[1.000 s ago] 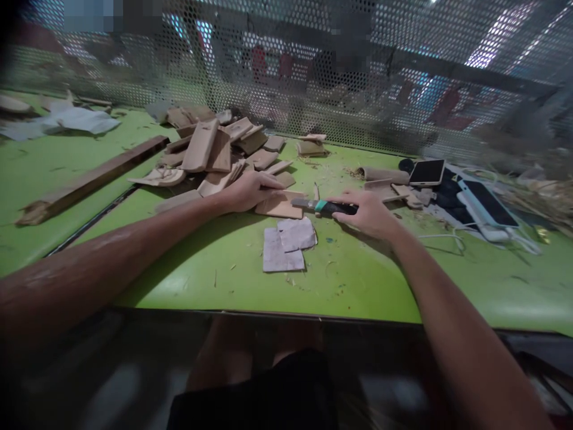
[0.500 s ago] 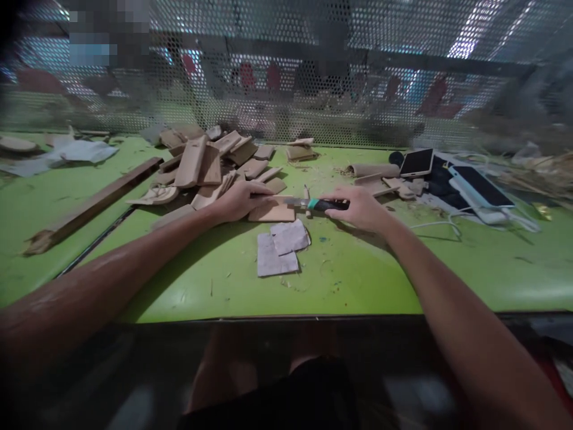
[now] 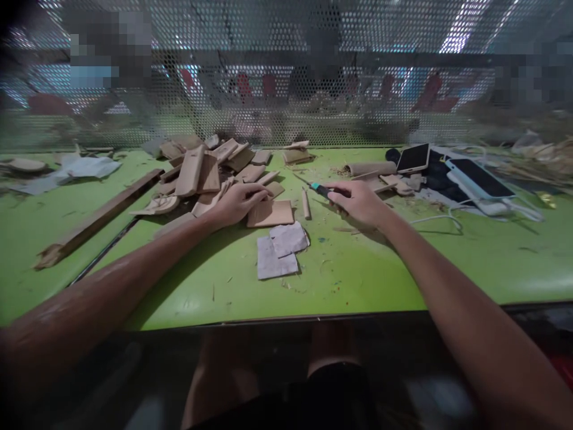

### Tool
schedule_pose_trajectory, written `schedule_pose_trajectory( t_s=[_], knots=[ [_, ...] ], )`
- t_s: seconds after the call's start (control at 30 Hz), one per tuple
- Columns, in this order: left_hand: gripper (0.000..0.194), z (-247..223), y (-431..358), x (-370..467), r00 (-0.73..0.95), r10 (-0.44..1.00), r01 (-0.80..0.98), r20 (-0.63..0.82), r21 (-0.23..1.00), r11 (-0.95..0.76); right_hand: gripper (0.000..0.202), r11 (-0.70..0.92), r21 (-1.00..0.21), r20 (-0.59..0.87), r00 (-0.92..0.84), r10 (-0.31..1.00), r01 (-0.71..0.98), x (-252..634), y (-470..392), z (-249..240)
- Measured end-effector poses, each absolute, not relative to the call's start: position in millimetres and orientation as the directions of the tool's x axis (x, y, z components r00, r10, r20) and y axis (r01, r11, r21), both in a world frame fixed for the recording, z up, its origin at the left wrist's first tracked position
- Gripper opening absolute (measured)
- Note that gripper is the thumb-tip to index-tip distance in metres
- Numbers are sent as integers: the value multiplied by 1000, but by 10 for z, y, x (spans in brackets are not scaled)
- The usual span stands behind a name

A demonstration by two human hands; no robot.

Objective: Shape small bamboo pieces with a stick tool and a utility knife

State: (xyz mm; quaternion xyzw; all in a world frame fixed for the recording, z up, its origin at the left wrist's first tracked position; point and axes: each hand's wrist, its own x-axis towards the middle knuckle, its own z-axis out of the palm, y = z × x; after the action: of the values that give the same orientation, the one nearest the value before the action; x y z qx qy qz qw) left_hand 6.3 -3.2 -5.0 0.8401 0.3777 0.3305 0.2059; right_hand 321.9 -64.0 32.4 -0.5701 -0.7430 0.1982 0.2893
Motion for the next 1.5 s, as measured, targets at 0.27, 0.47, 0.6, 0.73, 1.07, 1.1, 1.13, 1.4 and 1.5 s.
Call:
schedule_pose_trajectory(
  t_s=[0.27,0.47,0.6,0.73,1.07,1.1,1.13,1.4,1.5],
  knots=[
    [30,-70,21,59,412,827,355,382,769,-532,37,147,-812,149,-42,988,565,3235,-567,266],
    [29,-50,-15,59,463,800,372,381,736,-566,35,134,-823,128,-49,991,552,3216,-583,277],
    [44,-4,-74,51,647,663,375,377,601,-706,34,167,-777,145,-86,986,607,3218,-597,282],
    [58,-4,-66,34,739,573,355,353,520,-777,36,179,-727,95,-161,982,663,3235,-604,279],
    [62,25,-74,18,791,545,364,277,504,-783,40,315,-487,132,-289,948,814,3311,-596,359],
    [62,34,-77,21,796,548,371,259,507,-778,39,318,-472,127,-293,948,822,3318,-593,361],
    [62,41,-79,24,797,551,377,246,510,-773,39,318,-460,123,-295,948,829,3323,-591,361],
    [49,41,-106,40,782,555,361,283,520,-774,46,228,-550,162,-165,973,803,3332,-583,325],
    [43,60,-135,43,717,617,378,324,563,-735,49,203,-630,166,-125,978,749,3311,-564,274]
  ],
)
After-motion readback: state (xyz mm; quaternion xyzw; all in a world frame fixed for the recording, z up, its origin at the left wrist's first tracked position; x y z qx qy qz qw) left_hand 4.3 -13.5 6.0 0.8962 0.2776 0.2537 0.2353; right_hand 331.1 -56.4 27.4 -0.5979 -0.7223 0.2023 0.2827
